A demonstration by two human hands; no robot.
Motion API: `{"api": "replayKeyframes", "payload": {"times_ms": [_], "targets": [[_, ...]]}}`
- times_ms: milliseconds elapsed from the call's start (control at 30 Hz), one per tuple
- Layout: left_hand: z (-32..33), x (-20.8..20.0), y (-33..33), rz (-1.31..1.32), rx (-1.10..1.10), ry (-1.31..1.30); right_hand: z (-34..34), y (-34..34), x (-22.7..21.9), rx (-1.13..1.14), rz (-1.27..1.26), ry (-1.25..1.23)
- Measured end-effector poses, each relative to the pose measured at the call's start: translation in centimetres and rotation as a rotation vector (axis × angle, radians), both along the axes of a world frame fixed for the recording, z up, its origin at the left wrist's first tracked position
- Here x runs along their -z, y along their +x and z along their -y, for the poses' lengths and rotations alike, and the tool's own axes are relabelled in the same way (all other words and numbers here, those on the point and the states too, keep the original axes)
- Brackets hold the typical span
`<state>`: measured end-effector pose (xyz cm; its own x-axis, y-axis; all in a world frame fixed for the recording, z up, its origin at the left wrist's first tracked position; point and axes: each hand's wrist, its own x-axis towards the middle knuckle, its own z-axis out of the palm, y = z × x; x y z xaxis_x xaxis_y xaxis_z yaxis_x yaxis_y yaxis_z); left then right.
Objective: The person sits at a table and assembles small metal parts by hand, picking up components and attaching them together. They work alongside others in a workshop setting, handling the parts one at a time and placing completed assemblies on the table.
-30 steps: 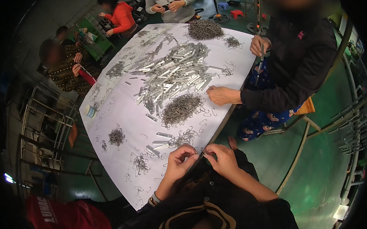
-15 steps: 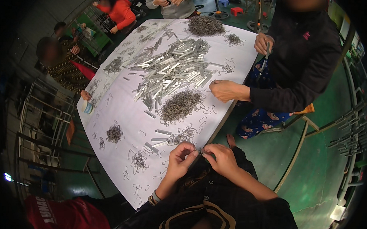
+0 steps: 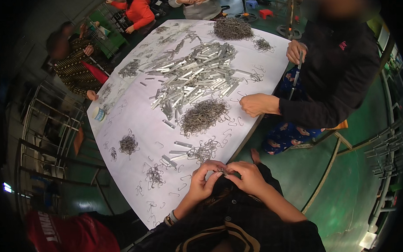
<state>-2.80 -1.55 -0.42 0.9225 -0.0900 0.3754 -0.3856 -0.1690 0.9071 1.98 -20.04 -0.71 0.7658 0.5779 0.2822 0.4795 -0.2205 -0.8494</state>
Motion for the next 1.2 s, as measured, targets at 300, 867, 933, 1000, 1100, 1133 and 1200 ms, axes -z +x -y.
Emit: {"api": "replayKeyframes", "payload": {"times_ms": [300, 867, 933, 1000, 1100, 1133, 1200], "targets": [[0.2, -1.4, -0.9, 0.134, 0.086, 0.149, -2.1, 4.5, 1.4, 0.063, -0.176, 0.041], [0.6, -1.2, -2.5, 0.129, 0.117, 0.166, -19.6, 9.3, 6.7, -0.153, 0.305, -0.507], [0.7, -1.3, -2.1, 0.122, 0.136, 0.158, -19.6, 9.7, 7.1, -0.186, 0.292, -0.538], [0.8, -1.2, -2.0, 0.119, 0.147, 0.147, -19.6, 9.5, 6.7, -0.219, 0.314, -0.578], [1.1, -1.1, -2.0, 0.1, 0.164, 0.131, -18.6, 9.1, 5.5, -0.177, 0.333, -0.586], [1.2, -1.3, -2.1, 0.087, 0.161, 0.129, -17.9, 9.0, 4.4, -0.178, 0.278, -0.522], [1.2, -1.3, -1.9, 0.071, 0.17, 0.121, -15.5, 9.1, 1.8, -0.17, 0.167, -0.402]]}}
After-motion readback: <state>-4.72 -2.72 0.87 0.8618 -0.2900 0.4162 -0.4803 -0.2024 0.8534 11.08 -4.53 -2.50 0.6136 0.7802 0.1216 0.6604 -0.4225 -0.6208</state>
